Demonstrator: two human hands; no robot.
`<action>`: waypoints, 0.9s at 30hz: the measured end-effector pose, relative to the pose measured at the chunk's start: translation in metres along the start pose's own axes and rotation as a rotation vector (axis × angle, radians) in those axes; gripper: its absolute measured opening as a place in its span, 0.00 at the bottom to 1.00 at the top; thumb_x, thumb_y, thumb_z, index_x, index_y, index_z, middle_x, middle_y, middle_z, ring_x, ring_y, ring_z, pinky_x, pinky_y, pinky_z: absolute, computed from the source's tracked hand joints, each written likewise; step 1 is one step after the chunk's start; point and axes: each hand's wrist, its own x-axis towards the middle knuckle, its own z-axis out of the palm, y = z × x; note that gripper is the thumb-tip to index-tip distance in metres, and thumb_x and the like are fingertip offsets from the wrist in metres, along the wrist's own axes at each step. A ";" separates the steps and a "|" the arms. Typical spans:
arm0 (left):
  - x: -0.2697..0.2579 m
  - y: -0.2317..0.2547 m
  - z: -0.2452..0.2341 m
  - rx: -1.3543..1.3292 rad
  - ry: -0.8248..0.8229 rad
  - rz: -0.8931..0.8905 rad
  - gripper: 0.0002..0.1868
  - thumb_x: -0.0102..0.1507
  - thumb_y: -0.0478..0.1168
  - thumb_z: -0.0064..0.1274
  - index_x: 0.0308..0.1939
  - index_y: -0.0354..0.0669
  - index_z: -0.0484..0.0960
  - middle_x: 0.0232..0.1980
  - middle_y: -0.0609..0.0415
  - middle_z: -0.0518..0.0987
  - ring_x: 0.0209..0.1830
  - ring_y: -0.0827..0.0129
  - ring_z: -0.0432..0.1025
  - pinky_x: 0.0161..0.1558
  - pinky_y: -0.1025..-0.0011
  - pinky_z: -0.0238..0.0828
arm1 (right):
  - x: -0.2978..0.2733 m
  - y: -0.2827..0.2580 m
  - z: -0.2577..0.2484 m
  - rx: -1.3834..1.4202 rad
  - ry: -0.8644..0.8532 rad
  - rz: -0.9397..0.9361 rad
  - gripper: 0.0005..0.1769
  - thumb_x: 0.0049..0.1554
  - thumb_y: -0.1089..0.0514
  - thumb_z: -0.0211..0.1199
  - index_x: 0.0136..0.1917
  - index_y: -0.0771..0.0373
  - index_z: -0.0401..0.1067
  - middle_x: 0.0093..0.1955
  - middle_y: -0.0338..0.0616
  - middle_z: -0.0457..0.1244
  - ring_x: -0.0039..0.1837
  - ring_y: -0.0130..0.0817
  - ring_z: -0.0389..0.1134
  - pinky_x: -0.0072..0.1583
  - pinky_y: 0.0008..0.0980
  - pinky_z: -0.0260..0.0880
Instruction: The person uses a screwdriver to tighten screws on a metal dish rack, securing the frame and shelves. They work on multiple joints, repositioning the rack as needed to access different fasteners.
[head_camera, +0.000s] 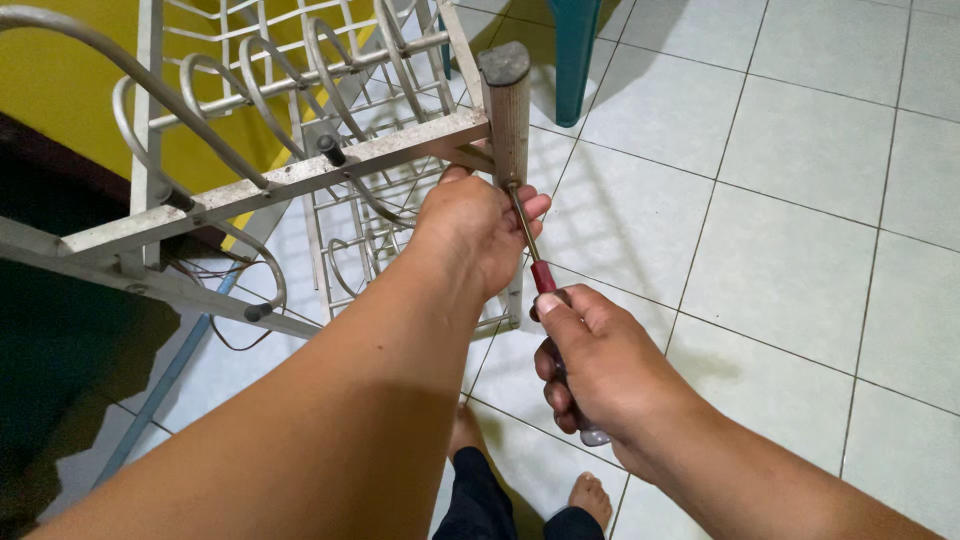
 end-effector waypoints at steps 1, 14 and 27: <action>-0.001 0.000 0.000 0.004 0.002 0.000 0.35 0.60 0.20 0.28 0.68 0.52 0.62 0.52 0.42 0.73 0.43 0.58 0.74 0.45 0.60 0.72 | -0.001 0.001 0.003 -0.003 0.025 -0.002 0.19 0.66 0.42 0.50 0.54 0.59 0.66 0.31 0.40 0.56 0.28 0.30 0.53 0.32 0.34 0.56; 0.005 -0.002 -0.002 -0.069 -0.005 0.020 0.31 0.61 0.19 0.26 0.65 0.46 0.65 0.52 0.43 0.71 0.43 0.58 0.73 0.49 0.57 0.75 | 0.004 0.006 0.001 -0.650 0.340 -0.219 0.20 0.63 0.40 0.56 0.55 0.59 0.68 0.37 0.50 0.69 0.38 0.43 0.70 0.46 0.44 0.69; 0.002 0.000 0.001 0.036 -0.013 0.007 0.28 0.61 0.21 0.28 0.61 0.46 0.67 0.51 0.45 0.73 0.45 0.58 0.74 0.48 0.57 0.71 | -0.004 0.003 -0.004 -0.168 0.053 -0.126 0.21 0.65 0.45 0.54 0.47 0.67 0.70 0.36 0.44 0.66 0.35 0.32 0.66 0.40 0.37 0.69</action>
